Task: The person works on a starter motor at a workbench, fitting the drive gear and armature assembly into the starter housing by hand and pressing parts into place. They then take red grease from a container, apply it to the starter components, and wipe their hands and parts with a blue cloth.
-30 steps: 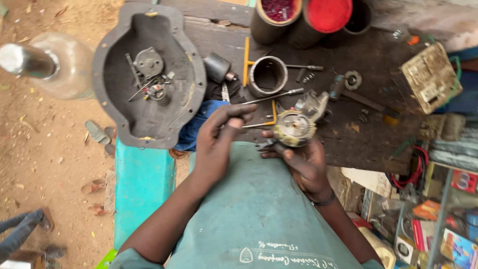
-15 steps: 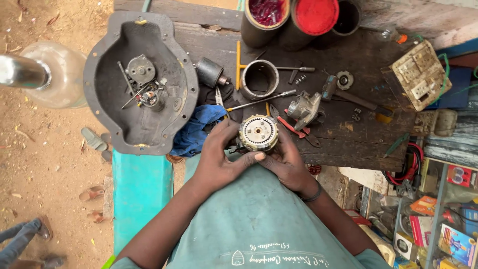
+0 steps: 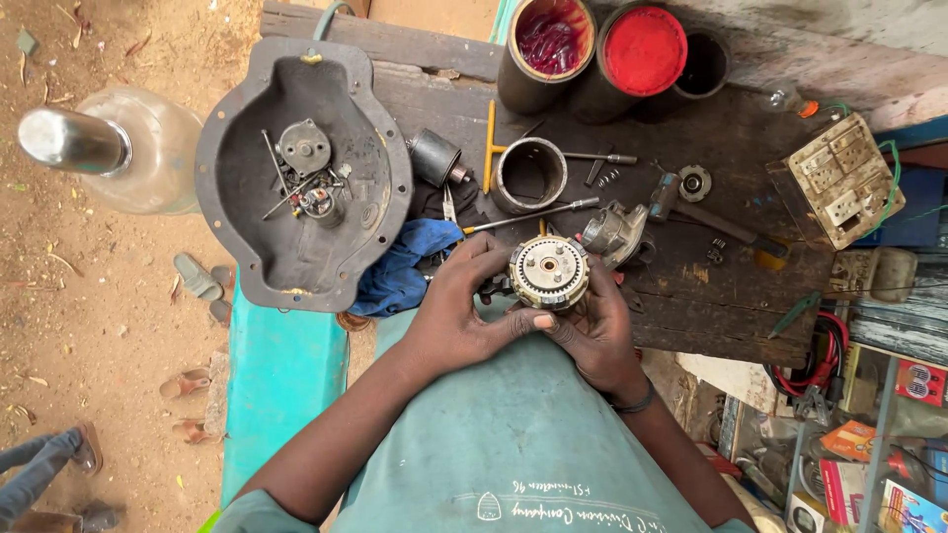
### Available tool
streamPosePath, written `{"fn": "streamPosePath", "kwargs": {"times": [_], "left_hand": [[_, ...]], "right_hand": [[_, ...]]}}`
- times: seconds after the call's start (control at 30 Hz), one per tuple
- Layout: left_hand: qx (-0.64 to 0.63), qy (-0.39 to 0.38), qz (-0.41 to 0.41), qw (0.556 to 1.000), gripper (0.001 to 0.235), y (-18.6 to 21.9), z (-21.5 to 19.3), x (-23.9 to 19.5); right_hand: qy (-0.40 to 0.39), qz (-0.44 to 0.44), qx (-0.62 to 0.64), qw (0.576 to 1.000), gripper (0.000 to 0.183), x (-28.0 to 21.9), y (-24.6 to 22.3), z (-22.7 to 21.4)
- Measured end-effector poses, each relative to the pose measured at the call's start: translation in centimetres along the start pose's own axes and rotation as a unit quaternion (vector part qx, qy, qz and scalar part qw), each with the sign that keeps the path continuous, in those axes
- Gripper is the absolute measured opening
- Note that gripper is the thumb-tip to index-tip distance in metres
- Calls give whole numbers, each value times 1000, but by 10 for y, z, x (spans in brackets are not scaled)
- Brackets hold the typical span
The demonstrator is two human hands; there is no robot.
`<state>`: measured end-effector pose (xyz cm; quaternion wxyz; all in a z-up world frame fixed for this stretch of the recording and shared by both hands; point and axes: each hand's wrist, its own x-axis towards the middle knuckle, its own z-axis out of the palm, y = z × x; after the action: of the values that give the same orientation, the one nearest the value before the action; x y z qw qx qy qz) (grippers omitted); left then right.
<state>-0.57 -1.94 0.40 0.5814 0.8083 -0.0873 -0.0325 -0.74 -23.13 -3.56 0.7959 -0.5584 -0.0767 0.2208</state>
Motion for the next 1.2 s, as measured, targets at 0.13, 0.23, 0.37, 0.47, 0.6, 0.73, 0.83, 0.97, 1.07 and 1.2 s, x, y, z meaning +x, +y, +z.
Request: {"fn": "streamPosePath", "kwargs": {"times": [0.13,0.23,0.37,0.47,0.6,0.73,0.83,0.97,1.07,1.2], "left_hand": [[-39,5,39,998,73,5,-10,8],[34,-19,58,998,77,5,-16,15],[29,4,66,997,69,0,-16,18],[21,35,81,996,64,-3,-17,20],[-7,35,67,997,62,3,-25,27],[-29,39,83,995,59,0,-28,32],[-135,30,40,990,58,4,-35,37],[-56,45,69,995,58,15,-47,45],[-51,55,68,995,57,14,-50,48],[-49,61,41,996,56,13,-50,48]], "right_hand": [[6,-23,-29,999,76,1,2,-1],[17,-26,-60,998,76,0,3,1],[14,-25,-41,999,69,2,10,-2],[10,-23,-27,999,64,7,8,2],[-24,-1,59,998,65,18,-2,11],[-43,-18,60,997,59,24,-4,9],[-76,-9,158,985,57,32,-8,14],[-21,-78,80,993,55,43,-12,23],[1,-108,70,992,55,49,-15,28],[-11,-84,124,989,56,48,-15,28]]}}
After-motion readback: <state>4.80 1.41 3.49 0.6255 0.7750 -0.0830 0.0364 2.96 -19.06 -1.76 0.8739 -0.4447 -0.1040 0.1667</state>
